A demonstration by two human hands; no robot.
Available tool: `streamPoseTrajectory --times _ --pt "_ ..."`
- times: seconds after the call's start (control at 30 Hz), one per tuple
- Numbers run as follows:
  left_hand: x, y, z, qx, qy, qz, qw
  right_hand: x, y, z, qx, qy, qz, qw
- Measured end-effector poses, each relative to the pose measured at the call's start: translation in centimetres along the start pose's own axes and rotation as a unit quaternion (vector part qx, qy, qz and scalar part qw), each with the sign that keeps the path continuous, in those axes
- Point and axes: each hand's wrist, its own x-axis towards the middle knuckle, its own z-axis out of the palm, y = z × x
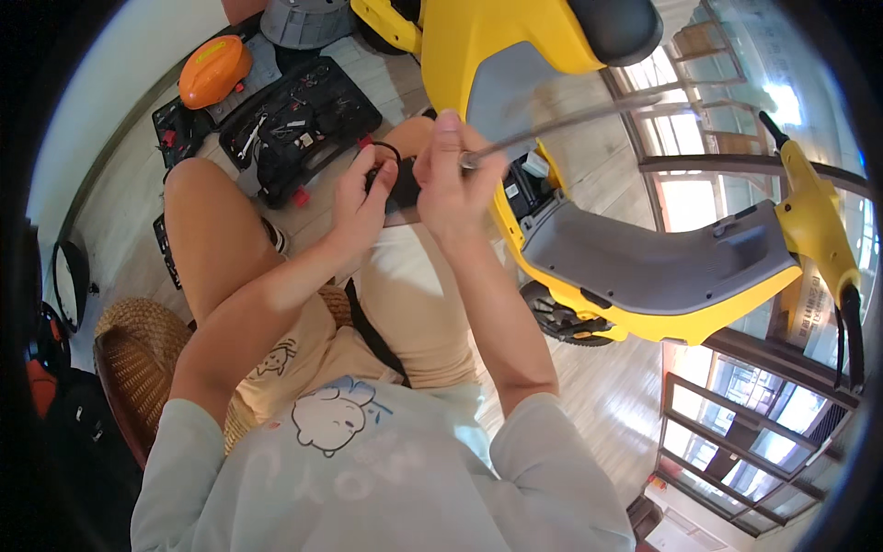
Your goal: The person is using a screwdriver to repair a small black component of a yellow motorcycle.
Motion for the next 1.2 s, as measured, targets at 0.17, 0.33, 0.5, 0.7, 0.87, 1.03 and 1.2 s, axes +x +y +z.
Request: streamPoseTrajectory --times 0.17,0.33,0.5,0.7,0.87,1.03,1.2 --pt "0.0 0.9 -0.1 0.023 -0.031 -0.067 0.997 0.1 0.6 -0.2 -0.007 0.010 -0.119 0.993" --pt "0.3 0.8 -0.1 0.004 -0.020 -0.117 0.993 -1.2 2.3 -1.7 0.052 0.008 -0.066 0.996" --pt "0.2 0.5 -0.2 -0.014 0.025 -0.050 0.998 0.6 -1.4 -1.2 0.010 -0.027 -0.003 1.000" --pt "0.8 0.4 -0.8 -0.033 0.063 0.005 0.997 0.6 0.8 0.1 0.093 -0.020 0.070 0.993" --pt "0.2 0.9 -1.5 0.023 -0.012 -0.063 0.998 -0.3 2.3 0.5 0.045 0.014 0.070 0.996" --pt "0.7 3.2 -2.2 -0.025 0.035 0.053 0.998 1.4 -2.5 -3.7 0.229 0.082 0.106 0.964" --pt "2.0 5.1 -3.6 -0.046 0.081 0.255 0.962 -0.6 -3.1 -3.7 0.022 -0.105 0.222 0.969"
